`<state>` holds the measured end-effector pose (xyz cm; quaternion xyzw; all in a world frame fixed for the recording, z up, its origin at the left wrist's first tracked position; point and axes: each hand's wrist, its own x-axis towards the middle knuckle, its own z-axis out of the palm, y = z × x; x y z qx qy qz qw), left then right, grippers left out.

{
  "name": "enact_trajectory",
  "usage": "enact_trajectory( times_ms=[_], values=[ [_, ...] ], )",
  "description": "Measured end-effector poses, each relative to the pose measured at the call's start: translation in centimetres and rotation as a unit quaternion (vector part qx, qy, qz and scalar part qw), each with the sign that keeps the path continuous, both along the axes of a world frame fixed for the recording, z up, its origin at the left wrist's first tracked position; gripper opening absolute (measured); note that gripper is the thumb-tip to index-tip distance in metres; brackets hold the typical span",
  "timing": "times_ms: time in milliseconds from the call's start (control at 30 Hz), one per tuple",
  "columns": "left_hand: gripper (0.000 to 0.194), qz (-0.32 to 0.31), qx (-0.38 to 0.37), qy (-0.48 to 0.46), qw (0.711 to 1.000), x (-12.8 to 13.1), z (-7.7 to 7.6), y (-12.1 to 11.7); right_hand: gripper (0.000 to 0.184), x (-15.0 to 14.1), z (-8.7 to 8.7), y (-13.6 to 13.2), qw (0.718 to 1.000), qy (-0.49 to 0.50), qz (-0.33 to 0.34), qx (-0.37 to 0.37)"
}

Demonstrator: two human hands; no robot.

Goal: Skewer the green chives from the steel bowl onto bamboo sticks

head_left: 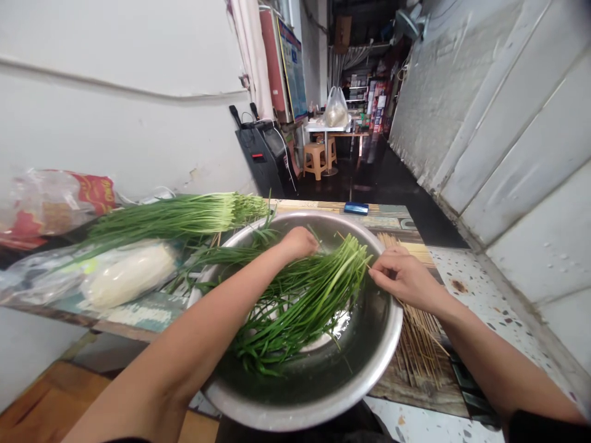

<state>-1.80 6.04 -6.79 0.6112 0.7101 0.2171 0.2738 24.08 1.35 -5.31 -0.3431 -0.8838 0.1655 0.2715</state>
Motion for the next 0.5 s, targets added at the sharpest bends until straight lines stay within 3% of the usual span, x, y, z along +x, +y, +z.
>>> enact_trajectory(
  times_ms=[133,267,400,500],
  values=[
    [0.016,-0.016,-0.022,0.171,0.985,-0.9,3.4,-0.7,0.025,-0.1,0.0,0.2,1.000,0.003,-0.002,0.001],
    [0.006,0.041,0.084,0.201,0.975,-0.6,5.3,-1.4,0.026,-0.1,0.0,0.2,1.000,0.004,-0.007,-0.001],
    [0.006,0.024,0.057,0.170,0.983,-0.2,5.1,-1.6,0.026,-0.1,0.1,0.1,1.000,0.007,-0.005,-0.005],
    [0.006,0.017,0.040,0.019,0.999,-0.3,4.4,-1.2,0.026,-0.1,0.2,0.1,1.000,0.007,-0.005,-0.007]
  ],
)
